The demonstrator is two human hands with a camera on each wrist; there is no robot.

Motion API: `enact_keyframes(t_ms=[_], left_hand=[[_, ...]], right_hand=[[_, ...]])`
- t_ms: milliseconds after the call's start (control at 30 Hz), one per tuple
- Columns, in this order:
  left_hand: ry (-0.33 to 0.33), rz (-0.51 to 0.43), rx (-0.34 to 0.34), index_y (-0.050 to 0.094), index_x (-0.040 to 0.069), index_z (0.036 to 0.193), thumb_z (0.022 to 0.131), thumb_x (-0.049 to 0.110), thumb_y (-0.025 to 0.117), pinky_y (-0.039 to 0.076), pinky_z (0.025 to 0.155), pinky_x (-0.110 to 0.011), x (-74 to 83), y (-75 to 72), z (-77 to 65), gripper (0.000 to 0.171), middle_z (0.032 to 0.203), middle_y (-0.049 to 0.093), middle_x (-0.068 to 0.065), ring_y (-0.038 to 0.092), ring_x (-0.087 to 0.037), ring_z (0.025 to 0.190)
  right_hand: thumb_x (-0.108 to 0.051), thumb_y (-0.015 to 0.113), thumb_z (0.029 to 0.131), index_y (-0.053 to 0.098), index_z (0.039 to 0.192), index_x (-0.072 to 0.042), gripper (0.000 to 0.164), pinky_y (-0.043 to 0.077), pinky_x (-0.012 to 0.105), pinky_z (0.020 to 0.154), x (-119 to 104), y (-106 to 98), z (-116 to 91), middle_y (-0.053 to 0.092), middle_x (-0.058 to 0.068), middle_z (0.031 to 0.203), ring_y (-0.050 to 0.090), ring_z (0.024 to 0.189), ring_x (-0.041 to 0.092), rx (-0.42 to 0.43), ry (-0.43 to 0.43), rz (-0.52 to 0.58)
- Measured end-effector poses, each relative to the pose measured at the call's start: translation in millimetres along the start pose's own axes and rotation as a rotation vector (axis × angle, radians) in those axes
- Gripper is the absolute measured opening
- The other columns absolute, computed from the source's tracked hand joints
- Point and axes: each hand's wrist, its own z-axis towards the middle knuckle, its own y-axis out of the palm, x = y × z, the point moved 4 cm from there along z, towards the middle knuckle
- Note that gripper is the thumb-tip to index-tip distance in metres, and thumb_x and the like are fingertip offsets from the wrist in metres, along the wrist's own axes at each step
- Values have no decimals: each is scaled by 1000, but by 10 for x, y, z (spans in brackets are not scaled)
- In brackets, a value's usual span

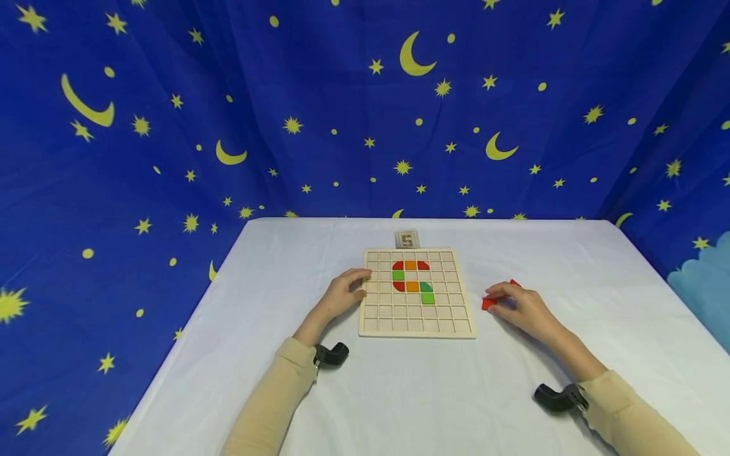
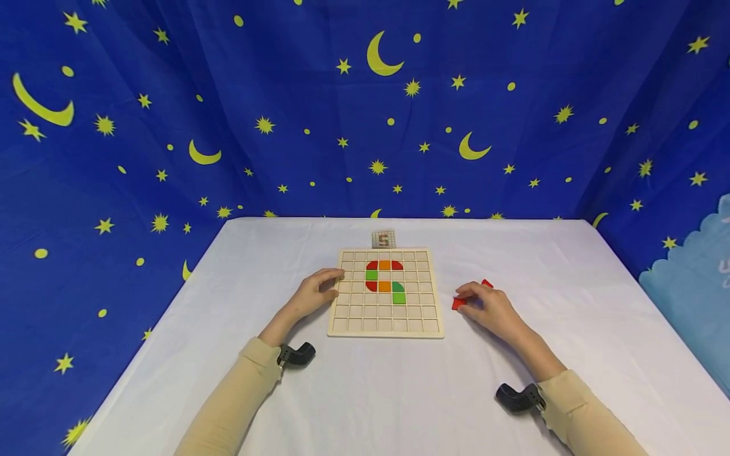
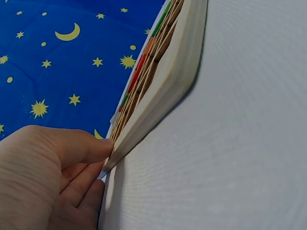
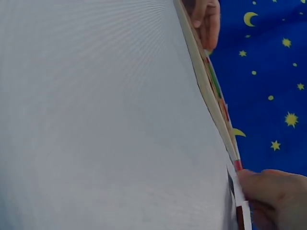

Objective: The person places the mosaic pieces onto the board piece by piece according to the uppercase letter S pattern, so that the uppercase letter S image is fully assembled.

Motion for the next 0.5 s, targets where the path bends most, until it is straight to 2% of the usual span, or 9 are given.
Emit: enact_keyframes(t_ms=[100, 267, 500], left_hand=[[-4, 4, 2, 55, 0, 129, 86, -4, 62, 39, 105, -33, 3, -2, -1, 44, 130, 53, -14, 49, -27, 121], [-4, 7, 8, 55, 0, 129, 85, -4, 62, 39, 105, -34, 16, -10, -11, 45, 130, 53, -14, 49, -27, 121], [-3, 5, 2, 55, 0, 130, 86, -3, 63, 39, 105, -33, 18, -6, -9, 45, 131, 53, -13, 50, -27, 121]], right_hand=[[-4, 77, 76, 65, 108, -6, 34, 52, 45, 73, -40, -79, 65, 70, 1, 95, 65, 88, 23, 18, 3, 3], [-4, 75, 78, 64, 109, -7, 33, 51, 42, 63, -164, -179, 220, 70, 1, 98, 64, 91, 25, 20, -37, 21], [-4, 74, 80, 64, 111, -7, 33, 48, 51, 86, -398, 0, 366, 68, -2, 104, 62, 99, 24, -102, -66, 143]])
